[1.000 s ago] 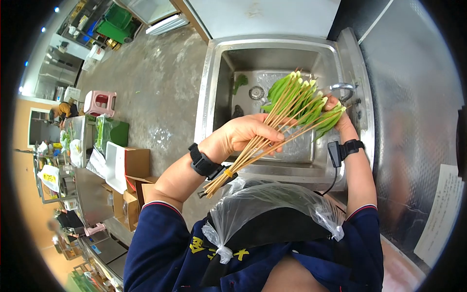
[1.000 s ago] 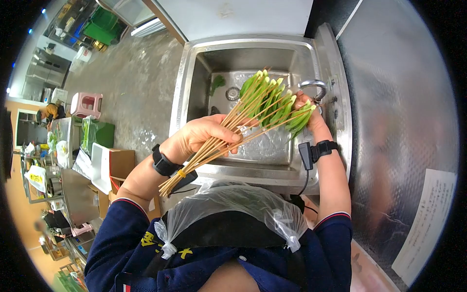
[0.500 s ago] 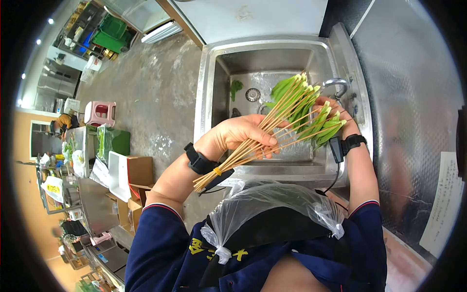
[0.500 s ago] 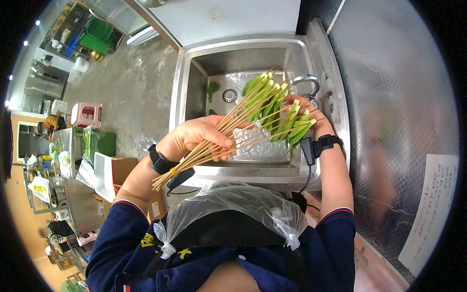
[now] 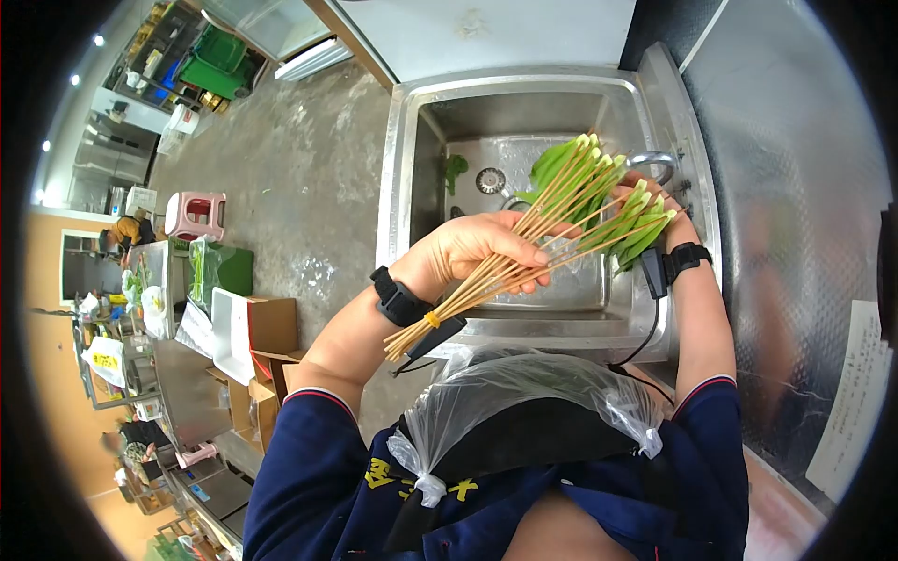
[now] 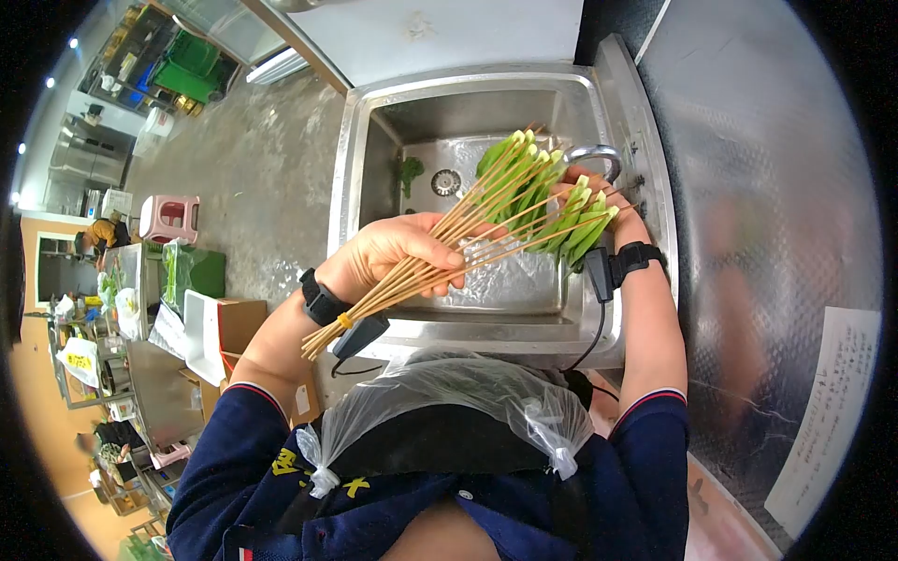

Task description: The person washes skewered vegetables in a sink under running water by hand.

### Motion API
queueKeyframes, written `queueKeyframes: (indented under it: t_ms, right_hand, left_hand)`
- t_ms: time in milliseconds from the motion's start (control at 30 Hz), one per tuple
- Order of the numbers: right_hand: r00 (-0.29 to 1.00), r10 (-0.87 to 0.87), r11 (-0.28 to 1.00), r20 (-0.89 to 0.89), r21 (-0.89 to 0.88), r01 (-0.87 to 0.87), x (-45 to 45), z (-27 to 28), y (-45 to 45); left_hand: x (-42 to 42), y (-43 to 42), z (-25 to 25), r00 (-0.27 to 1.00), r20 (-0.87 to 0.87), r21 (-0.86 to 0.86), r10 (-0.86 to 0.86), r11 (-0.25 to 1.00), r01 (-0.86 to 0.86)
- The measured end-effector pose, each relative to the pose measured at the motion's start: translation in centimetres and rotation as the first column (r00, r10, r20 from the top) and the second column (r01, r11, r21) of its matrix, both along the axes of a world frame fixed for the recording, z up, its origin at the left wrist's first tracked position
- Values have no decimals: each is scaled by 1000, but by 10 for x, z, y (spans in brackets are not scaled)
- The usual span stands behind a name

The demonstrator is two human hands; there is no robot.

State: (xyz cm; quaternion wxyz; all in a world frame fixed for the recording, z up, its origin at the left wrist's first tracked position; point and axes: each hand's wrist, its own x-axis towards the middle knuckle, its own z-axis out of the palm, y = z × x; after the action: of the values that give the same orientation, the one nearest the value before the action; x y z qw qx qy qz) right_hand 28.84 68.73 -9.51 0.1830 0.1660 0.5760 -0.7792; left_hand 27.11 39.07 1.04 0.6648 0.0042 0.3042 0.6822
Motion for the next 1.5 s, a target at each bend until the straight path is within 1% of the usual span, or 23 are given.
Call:
queueKeyframes:
  t_ms: [67,200,267,300,367,400,467,500,567,667,700,767,900,967,1000,1067,1100,1167,1267,1333,1400,1467,1500]
  right_hand:
    - [995,98,994,11,43,-99,-7,-9,7]
    - [999,23,1000,-22,-1,-23,-8,-15,9]
    - [998,52,992,28,-117,-48,-7,-5,2]
    - [998,50,992,27,-118,-46,-8,-9,5]
    - [976,216,940,27,-276,-201,-8,-21,12]
    - [976,217,939,28,-278,-201,-7,-21,11]
    - [994,102,913,25,-398,-84,-3,-21,7]
    - [994,102,913,25,-399,-84,-1,-18,5]
    - [990,122,966,-66,-222,-134,2,-9,0]
    - [981,181,970,-68,-152,-190,-2,-25,12]
    - [981,180,970,-69,-152,-189,-2,-26,14]
    - [973,218,902,-74,-366,-229,-1,-28,15]
    - [974,220,922,-56,-313,-226,2,-25,11]
    - [994,110,938,-2,-331,-104,6,-3,-2]
    - [994,111,937,-3,-332,-105,5,-7,2]
    - [981,189,894,32,-420,-159,3,-17,10]
    - [981,190,893,31,-420,-160,3,-13,8]
    - [988,151,941,10,-309,-141,6,-3,3]
    - [985,171,937,-31,-303,-173,5,-5,3]
    - [978,207,925,-34,-319,-207,-2,-21,13]
    - [968,247,909,-35,-338,-244,-6,-32,19]
    - [984,174,945,43,-287,-155,-5,-34,22]
    - [990,96,962,102,-267,-66,-7,-41,21]
  left_hand:
    - [-3,-1,-3,999,-53,-22,14,1000,-15]
    - [-7,-7,5,998,-65,-9,-24,1000,23]
    - [-4,-5,6,997,-80,-27,0,1000,-2]
    - [-4,-4,7,995,-97,-42,23,999,-27]
    - [-5,-6,7,995,-102,-35,18,999,-21]
    - [-5,-7,6,994,-105,-28,14,999,-17]
    - [-7,-7,5,995,-99,-31,2,1000,-5]
    - [-8,-7,5,995,-94,-32,-11,999,8]
    - [-10,-7,4,995,-93,-35,-26,999,23]
    - [-9,-4,2,995,-91,-52,-45,998,40]
    - [-9,-3,2,995,-93,-64,-45,997,39]
    - [-8,-2,3,995,-96,-71,-38,997,31]
    - [-8,-1,3,994,-96,-86,-48,996,40]
    - [-7,0,3,995,-94,-86,-44,996,36]
    - [-7,0,3,995,-93,-85,-40,996,32]
    - [-6,-1,3,995,-97,-86,-34,996,25]
    - [-6,-1,3,995,-101,-87,-27,996,19]
    - [-6,-1,4,993,-111,-94,-25,995,15]
    - [-6,-1,7,993,-115,-98,-23,995,12]
    - [-6,-1,11,993,-113,-96,-17,995,6]
    - [-2,2,15,982,-189,-141,-10,990,-17]
    - [-2,2,11,981,-192,-146,3,989,-32]
    - [-2,2,10,980,-198,-151,14,988,-44]
